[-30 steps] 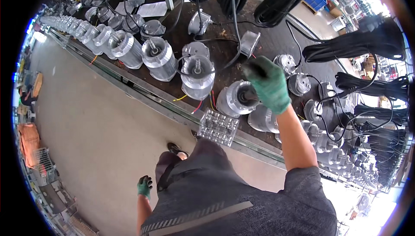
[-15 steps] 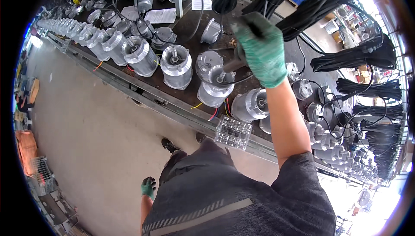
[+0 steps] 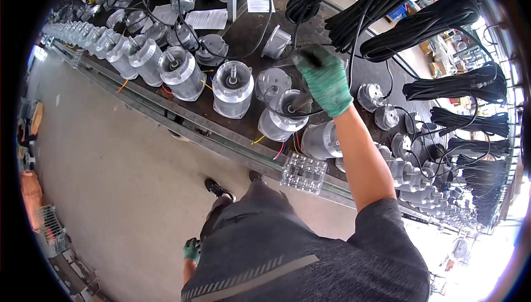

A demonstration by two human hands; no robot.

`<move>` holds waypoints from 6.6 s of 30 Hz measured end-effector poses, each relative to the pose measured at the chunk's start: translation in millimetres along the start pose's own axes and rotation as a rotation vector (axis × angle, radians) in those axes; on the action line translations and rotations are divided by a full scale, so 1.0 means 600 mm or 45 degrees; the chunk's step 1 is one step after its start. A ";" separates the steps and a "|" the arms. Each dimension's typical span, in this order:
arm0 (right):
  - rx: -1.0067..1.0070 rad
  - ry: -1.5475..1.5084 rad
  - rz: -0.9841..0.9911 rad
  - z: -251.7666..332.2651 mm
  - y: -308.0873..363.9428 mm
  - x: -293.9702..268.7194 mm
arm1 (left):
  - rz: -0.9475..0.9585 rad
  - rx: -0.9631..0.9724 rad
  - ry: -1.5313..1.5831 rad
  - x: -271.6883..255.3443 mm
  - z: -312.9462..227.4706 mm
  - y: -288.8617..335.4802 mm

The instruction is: The person uses a tool on a motor casing, walks across the workshop to retrieve another metal tool, and walks back along the assembly line to press the tool into the center of each motor casing.

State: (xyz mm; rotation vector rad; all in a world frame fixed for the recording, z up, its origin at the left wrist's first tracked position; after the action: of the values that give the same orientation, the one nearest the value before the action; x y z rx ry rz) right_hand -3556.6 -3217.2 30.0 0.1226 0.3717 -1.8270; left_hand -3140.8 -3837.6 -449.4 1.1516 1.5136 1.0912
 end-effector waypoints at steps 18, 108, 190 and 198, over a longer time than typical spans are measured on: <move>-0.327 -0.344 -0.178 0.210 -0.053 0.072 | -0.009 0.188 -0.131 -0.041 -0.109 0.028; -0.341 0.286 -0.011 0.091 -0.455 0.844 | 0.011 0.230 0.047 -0.575 -0.409 -0.372; -0.979 0.630 0.082 0.223 -0.717 1.275 | -0.144 -0.099 -0.125 -0.782 -1.046 -0.301; -0.585 0.528 0.086 0.203 -0.742 1.348 | 0.056 0.203 0.168 -0.848 -1.085 -0.396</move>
State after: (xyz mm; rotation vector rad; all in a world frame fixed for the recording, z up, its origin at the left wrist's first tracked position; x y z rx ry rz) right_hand -4200.1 -3890.0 7.8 0.1915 1.0550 -1.5995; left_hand -3741.0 -4452.2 -481.0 1.2472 1.7105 1.1104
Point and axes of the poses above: each hand's wrist, its own y-axis away from the middle knuckle, its own x-axis out of the palm, z = x × y, the point moved 9 cm from there along -y, towards the middle knuckle, and after that the axes turned 15 degrees about -x, right-handed, at the moved point
